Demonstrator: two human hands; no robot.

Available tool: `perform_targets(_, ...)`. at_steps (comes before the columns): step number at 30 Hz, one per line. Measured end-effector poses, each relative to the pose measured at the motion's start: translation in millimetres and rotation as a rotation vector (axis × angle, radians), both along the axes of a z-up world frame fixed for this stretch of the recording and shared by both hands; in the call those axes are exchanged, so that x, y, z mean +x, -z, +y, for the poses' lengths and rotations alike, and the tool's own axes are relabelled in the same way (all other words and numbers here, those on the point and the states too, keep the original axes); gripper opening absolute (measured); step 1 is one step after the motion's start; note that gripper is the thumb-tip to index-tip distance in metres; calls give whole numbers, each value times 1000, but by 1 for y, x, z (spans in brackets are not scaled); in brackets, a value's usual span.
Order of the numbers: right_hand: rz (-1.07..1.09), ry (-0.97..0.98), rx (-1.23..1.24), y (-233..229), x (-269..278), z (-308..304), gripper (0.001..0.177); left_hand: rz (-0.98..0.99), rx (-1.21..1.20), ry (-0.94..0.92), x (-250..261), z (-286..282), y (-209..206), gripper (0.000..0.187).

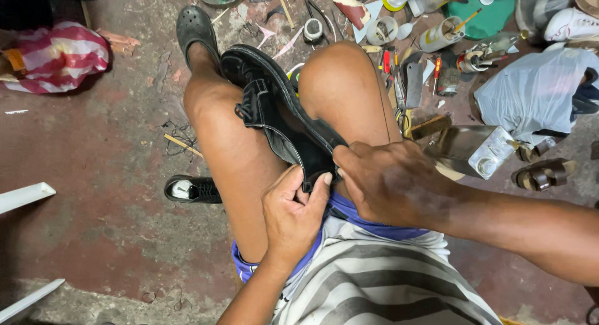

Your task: The person sits on the floor and sews a black leather shoe using a needle and thread. They repeatedly push the needle through the sole and pull the thread to stitch the shoe while holding it on their lap.

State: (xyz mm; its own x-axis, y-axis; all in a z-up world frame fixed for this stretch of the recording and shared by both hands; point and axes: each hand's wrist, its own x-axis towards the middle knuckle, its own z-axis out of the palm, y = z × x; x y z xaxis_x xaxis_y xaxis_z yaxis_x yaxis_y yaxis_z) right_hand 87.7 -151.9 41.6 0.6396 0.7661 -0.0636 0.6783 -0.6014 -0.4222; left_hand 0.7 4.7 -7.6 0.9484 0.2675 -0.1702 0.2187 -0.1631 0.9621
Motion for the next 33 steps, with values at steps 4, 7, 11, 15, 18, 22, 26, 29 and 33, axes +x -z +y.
perform_targets(4, 82, -35, 34, -8, 4, -9, 14, 2, -127, -54, -20, 7, 0, 9)
perform_targets(7, 176, -12, 27, -14, 10, -19, 15, 72, -158, -275, -44, 29, -4, 11)
perform_targets(11, 254, 70, -129, -10, 14, -27, 14, 28, 461, -369, -62, 64, -22, 9)
perform_targets(15, 242, 69, -70, -7, 11, -28, 17, -148, 636, -207, -47, 49, -43, 18)
perform_targets(18, 235, 46, -54, -5, 11, -28, 18, -80, 418, 145, -16, 33, -38, 16)
perform_targets(22, 223, 56, -58, -3, 13, -30, 18, 31, 155, 498, 11, 48, -23, 17)
perform_targets(26, 254, 58, 47, 1, 12, -35, 15, 26, -64, 509, 5, 54, -9, 18)
perform_targets(29, 270, 68, 65, 3, 12, -34, 15, -149, -52, 339, -11, 52, 4, 18)
perform_targets(33, 316, 95, -57, 1, 16, -32, 17, 31, -731, -103, -32, 56, 13, 17)
